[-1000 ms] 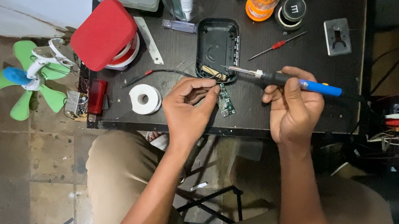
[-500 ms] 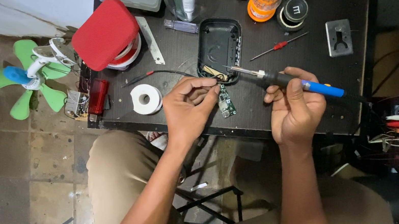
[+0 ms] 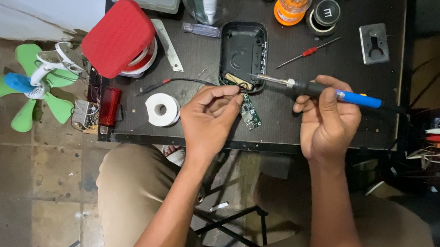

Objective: The person solders wires to a small circuit board using a soldering iron and solder wire. They repeatedly apply solder to connection points, feed solder wire, and adjust the board position on the workbench.

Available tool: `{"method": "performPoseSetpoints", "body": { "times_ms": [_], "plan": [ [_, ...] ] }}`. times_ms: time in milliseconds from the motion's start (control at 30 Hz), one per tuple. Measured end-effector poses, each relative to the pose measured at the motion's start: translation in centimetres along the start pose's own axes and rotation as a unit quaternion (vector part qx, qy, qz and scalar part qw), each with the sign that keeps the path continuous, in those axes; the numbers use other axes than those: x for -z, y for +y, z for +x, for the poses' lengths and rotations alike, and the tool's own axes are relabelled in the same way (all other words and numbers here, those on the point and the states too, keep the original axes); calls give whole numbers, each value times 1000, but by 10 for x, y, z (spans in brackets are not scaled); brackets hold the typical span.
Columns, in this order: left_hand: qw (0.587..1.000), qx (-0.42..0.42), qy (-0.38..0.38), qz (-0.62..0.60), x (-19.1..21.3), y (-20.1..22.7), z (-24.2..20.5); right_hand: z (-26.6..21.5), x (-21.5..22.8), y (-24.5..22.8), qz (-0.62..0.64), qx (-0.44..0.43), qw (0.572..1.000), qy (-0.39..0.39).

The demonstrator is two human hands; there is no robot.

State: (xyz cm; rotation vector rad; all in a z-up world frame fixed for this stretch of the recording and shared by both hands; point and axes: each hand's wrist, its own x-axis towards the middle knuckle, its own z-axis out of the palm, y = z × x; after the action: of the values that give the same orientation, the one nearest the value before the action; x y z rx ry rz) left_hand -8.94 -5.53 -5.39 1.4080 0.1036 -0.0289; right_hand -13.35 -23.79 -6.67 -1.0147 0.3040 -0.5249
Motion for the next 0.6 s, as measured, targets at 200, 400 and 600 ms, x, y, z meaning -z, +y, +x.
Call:
{"method": "performPoseSetpoints", "body": {
  "times_ms": [200, 400, 600],
  "plan": [
    [1000, 4, 1, -4, 1, -4, 1, 0, 4, 1, -15, 2, 1000, -3],
    [1000, 17, 6, -13, 1, 3, 1, 1, 1, -8, -21, 4, 1000, -6],
    [999, 32, -15, -18, 6, -2, 3, 6, 8, -9, -33, -12, 999, 31]
  ]
}}
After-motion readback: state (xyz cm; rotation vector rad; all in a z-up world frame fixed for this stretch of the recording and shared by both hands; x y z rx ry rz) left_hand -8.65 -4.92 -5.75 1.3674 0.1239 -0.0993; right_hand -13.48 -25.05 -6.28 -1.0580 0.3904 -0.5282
